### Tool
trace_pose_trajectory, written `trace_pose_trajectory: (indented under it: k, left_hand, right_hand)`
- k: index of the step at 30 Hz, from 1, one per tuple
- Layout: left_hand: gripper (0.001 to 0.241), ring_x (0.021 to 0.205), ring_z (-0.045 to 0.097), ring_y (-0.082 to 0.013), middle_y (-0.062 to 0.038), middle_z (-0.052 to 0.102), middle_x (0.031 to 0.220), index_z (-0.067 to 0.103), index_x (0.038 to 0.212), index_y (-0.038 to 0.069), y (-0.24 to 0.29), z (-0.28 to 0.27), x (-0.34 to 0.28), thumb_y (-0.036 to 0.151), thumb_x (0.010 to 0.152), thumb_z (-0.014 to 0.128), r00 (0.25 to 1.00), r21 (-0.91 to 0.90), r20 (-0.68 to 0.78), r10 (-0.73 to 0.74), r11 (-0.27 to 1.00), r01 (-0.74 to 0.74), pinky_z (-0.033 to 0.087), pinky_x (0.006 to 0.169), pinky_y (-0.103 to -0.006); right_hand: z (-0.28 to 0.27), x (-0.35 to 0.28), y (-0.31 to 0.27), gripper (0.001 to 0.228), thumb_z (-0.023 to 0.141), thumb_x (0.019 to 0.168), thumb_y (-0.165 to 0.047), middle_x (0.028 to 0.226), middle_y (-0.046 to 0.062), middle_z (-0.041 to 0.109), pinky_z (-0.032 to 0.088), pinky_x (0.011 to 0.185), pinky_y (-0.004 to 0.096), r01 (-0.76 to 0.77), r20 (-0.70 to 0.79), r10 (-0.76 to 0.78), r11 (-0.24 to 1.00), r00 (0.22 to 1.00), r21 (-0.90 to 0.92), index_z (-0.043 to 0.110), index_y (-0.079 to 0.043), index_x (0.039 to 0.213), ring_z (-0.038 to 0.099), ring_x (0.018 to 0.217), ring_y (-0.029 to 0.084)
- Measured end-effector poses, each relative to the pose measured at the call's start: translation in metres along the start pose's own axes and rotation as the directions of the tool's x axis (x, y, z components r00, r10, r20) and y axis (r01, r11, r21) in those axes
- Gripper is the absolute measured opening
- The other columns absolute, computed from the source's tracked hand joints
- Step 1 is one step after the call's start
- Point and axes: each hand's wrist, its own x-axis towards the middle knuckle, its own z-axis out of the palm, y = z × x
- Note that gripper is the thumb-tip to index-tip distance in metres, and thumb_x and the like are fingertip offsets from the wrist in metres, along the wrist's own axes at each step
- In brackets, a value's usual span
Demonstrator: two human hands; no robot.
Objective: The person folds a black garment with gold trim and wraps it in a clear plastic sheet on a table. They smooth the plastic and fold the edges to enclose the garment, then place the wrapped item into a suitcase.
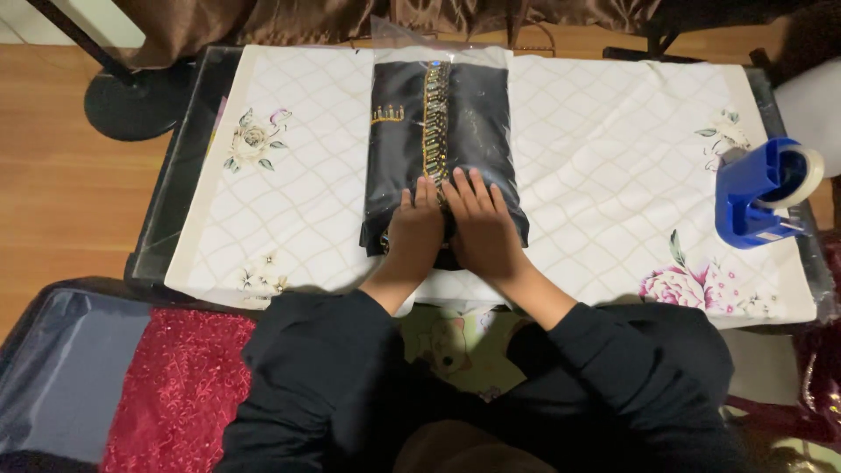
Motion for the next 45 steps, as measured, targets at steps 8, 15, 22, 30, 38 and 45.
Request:
trace_pose_trajectory:
  k: [8, 15, 22, 30, 38, 45]
  left_hand:
    - [0.055, 0.103, 0.075, -0.0295, -0.003, 0.070, 0.134, 0.062, 0.139, 0.021, -0.026, -0.006, -0.005, 0.025, 0.085, 0.055, 0.992, -0.126, -0.025, 0.125, 0.984, -0.127, 0.063, 0.068, -0.0411]
    - [0.077, 0.141, 0.047, -0.0389, 0.001, 0.034, 0.166, 0.023, 0.163, 0.025, -0.086, -0.018, 0.010, 0.028, 0.093, 0.053, 0.667, -0.602, 0.586, 0.461, 0.798, -0.024, 0.055, 0.102, -0.0521]
    - [0.059, 0.133, 0.053, -0.0444, -0.015, 0.058, 0.146, 0.042, 0.156, 0.020, -0.106, -0.061, 0.028, 0.006, 0.099, 0.038, 0.717, -0.787, 0.485, 0.500, 0.607, 0.109, 0.050, 0.107, -0.0545]
    - [0.088, 0.141, 0.048, -0.0420, -0.025, 0.031, 0.164, 0.015, 0.165, 0.008, -0.115, -0.003, 0.017, 0.012, 0.090, 0.061, 0.393, -0.471, 0.804, 0.446, 0.881, -0.037, 0.038, 0.121, -0.0463]
    - [0.069, 0.102, 0.074, -0.0356, -0.031, 0.058, 0.140, 0.037, 0.159, 0.007, -0.091, -0.008, -0.020, 0.015, 0.093, 0.054, 0.770, -0.170, 0.599, 0.220, 0.975, -0.145, 0.065, 0.080, -0.0348]
    - [0.054, 0.076, 0.074, -0.0063, -0.011, 0.075, 0.122, 0.055, 0.148, 0.020, -0.103, -0.020, -0.007, 0.020, 0.095, 0.060, 0.838, 0.016, 0.487, 0.247, 0.957, -0.291, 0.058, 0.062, -0.0159]
  right_hand:
    - [0.023, -0.013, -0.005, 0.095, 0.073, 0.074, -0.040, 0.166, -0.001, 0.032, 0.046, 0.103, 0.069, -0.072, 0.154, 0.069, 0.997, 0.986, 0.018, 0.034, -0.028, 0.160, 0.037, 0.145, 0.042]
    - [-0.028, 0.010, -0.009, 0.082, 0.069, 0.084, -0.042, 0.170, 0.003, 0.021, 0.031, 0.110, 0.075, -0.190, 0.457, 0.113, 0.974, 0.882, 0.125, 0.032, -0.046, 0.157, 0.024, 0.151, 0.049]
    - [-0.009, 0.009, -0.014, 0.074, 0.055, 0.094, -0.038, 0.165, -0.002, 0.033, 0.037, 0.112, 0.068, -0.224, 0.409, 0.148, 0.964, 0.900, 0.144, 0.024, -0.044, 0.161, 0.034, 0.148, 0.040]
    - [-0.007, 0.001, -0.020, 0.079, 0.065, 0.087, -0.038, 0.162, 0.008, 0.040, 0.042, 0.108, 0.063, -0.058, 0.113, 0.056, 0.998, 0.992, 0.012, 0.036, -0.032, 0.160, 0.037, 0.146, 0.039]
    - [-0.031, -0.005, -0.042, 0.089, 0.046, 0.096, -0.066, 0.155, 0.023, 0.045, 0.037, 0.113, 0.054, 0.344, 0.120, -0.439, 0.823, 0.891, 0.453, 0.038, -0.001, 0.155, 0.034, 0.149, 0.041]
    - [-0.020, -0.011, -0.044, 0.086, 0.064, 0.088, -0.044, 0.160, 0.020, 0.040, 0.036, 0.111, 0.050, 0.376, 0.107, -0.431, 0.864, 0.896, 0.336, 0.035, -0.004, 0.158, 0.029, 0.153, 0.037]
